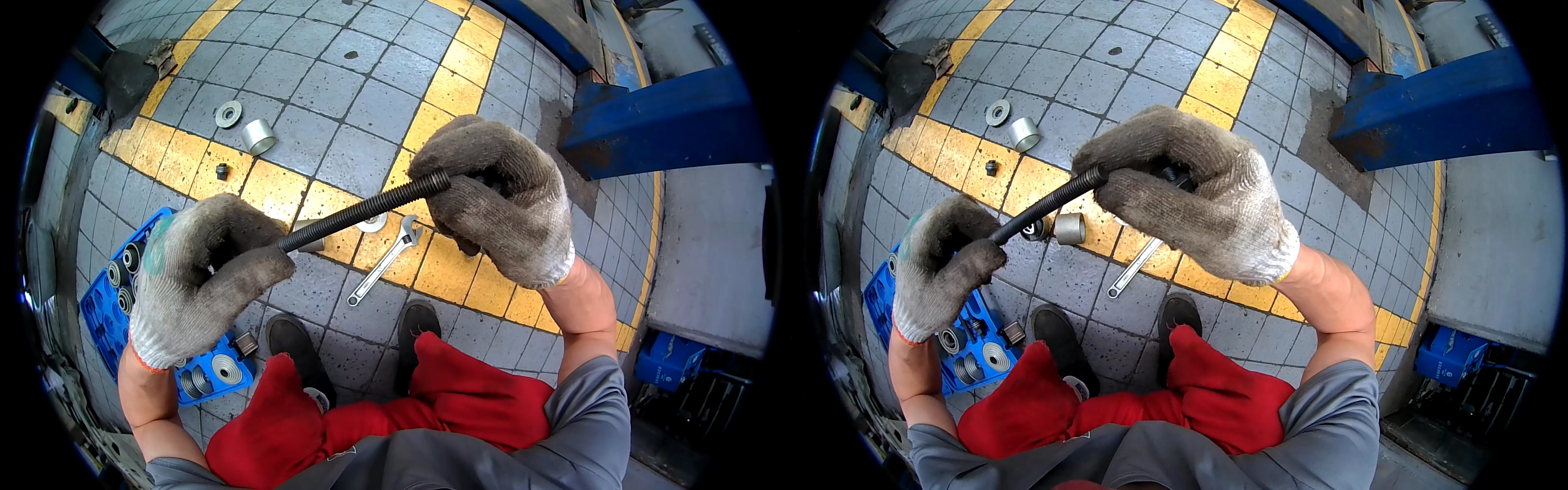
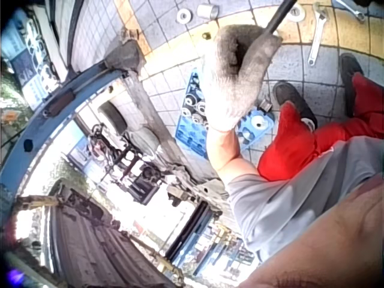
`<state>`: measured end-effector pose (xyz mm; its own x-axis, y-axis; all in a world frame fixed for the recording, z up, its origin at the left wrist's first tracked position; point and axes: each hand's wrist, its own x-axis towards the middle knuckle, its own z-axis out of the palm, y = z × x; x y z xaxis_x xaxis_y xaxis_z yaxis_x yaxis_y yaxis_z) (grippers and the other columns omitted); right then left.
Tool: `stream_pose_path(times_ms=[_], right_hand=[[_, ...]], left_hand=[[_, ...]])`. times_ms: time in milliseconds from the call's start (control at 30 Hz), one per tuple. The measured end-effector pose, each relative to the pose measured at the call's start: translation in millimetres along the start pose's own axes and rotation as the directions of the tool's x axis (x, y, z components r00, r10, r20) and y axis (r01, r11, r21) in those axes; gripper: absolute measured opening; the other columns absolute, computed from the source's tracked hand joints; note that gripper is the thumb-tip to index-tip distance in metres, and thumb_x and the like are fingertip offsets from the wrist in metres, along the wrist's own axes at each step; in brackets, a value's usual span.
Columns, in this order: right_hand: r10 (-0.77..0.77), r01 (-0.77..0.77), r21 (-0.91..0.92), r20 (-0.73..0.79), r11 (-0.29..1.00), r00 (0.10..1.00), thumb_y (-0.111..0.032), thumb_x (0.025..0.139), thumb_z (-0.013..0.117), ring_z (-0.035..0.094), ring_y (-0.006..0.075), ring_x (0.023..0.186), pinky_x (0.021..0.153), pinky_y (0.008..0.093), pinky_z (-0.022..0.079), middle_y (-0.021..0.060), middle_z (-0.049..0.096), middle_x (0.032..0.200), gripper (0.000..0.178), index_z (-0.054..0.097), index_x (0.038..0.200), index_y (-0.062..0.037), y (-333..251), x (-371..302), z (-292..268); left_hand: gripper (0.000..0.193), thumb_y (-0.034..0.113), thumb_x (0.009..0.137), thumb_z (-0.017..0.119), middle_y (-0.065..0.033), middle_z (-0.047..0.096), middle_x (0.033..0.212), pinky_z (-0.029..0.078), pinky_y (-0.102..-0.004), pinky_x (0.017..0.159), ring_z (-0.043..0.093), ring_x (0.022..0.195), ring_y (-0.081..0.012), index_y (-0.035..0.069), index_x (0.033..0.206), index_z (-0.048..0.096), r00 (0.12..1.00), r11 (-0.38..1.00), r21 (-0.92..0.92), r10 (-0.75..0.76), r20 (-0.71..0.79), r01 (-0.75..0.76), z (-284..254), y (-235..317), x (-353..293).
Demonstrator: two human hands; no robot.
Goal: The person assembles a mechanical component by inserting a shaft into a cylindrical housing, then attaching a spring and other small parts. The person uses a wrench to tighten bolts and secures the assembly with additional components.
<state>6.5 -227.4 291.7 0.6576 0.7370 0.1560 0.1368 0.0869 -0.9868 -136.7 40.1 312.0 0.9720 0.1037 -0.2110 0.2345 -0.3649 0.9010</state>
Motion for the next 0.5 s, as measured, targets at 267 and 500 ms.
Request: stream_pose_path(times_ms=[267, 500], right_hand=[[-0.036, 0.036, 0.017, 0.006, 0.999, 0.999, -0.011, 0.092, 0.078, 0.068, 0.0097, 0.075, 0.054, 0.0198, 0.056, 0.012, 0.07, 0.11, 0.034, 0.068, 0.123, -0.0001, 0.8, 1.1, 1.4], [-0.028, 0.028, 0.028, -0.002, 0.999, 1.0, -0.01, 0.094, 0.076, 0.068, 0.0099, 0.077, 0.056, 0.0207, 0.056, 0.0116, 0.069, 0.108, 0.03, 0.068, 0.121, -0.0005, 2.0, -0.3, 1.6]], left_hand=[[0.027, 0.006, 0.081, 0.087, -0.0045, 0.071, 0.083, 0.05, -0.0261, 0.063, 0.064, 0.071, -0.0086, -0.001, 0.101, 0.071, 0.996, 0.996, -0.033, 0.081, -0.038, -0.082, 3.7, -5.6, -0.5], [0.029, 0.008, 0.079, 0.09, -0.002, 0.068, 0.08, 0.047, -0.0236, 0.06, 0.061, 0.069, -0.0068, 0.001, 0.099, 0.07, 0.994, 0.992, 0.065, 0.11, -0.006, -0.109, 0.2, -5.7, -0.3]])
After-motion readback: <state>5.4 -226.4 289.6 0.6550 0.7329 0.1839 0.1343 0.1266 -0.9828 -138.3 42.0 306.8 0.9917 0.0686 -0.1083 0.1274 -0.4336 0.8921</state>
